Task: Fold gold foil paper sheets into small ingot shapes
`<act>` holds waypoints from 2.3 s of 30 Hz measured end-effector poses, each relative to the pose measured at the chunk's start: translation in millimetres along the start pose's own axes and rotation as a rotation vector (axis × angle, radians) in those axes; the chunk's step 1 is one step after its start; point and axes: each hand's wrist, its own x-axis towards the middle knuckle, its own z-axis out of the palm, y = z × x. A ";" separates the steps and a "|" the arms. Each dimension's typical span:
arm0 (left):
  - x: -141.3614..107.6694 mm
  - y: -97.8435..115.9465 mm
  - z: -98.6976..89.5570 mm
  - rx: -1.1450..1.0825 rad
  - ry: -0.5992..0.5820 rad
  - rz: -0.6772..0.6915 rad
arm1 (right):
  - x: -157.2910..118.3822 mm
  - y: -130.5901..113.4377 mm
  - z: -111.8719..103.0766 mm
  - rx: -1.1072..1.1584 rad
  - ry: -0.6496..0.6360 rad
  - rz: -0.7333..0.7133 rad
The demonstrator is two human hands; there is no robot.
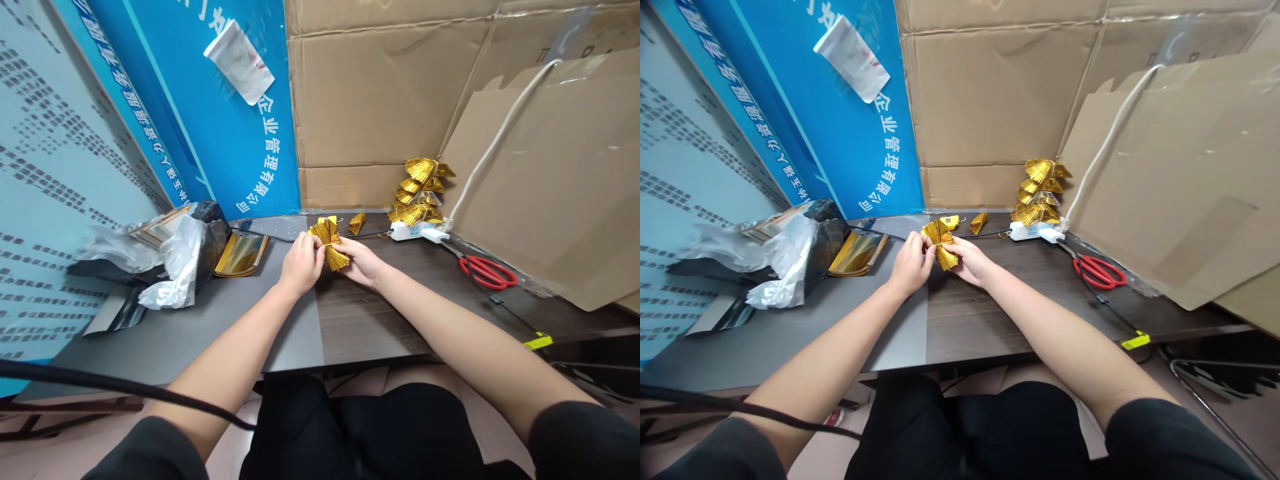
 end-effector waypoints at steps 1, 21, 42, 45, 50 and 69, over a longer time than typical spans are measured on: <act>0.1 0.2 -0.4 -0.008 -0.006 0.003 | -0.5 -0.5 0.7 -0.003 0.001 -0.003; 0.8 -6.8 8.7 -0.391 -0.019 -0.258 | 2.0 -3.1 -12.6 -0.242 0.025 -0.078; -7.0 -0.9 -3.0 0.078 -0.570 -0.111 | 2.8 12.9 -49.9 -1.419 -0.109 -0.216; -8.0 -2.0 -0.1 0.133 -0.621 -0.119 | 0.0 13.0 -47.7 -1.463 -0.147 -0.170; -7.3 -5.2 4.5 0.145 -0.622 -0.150 | 0.5 17.2 -40.5 -1.491 -0.186 -0.118; -6.6 -7.0 -3.5 0.177 -0.623 -0.156 | -1.7 22.0 -29.5 -1.620 -0.063 -0.037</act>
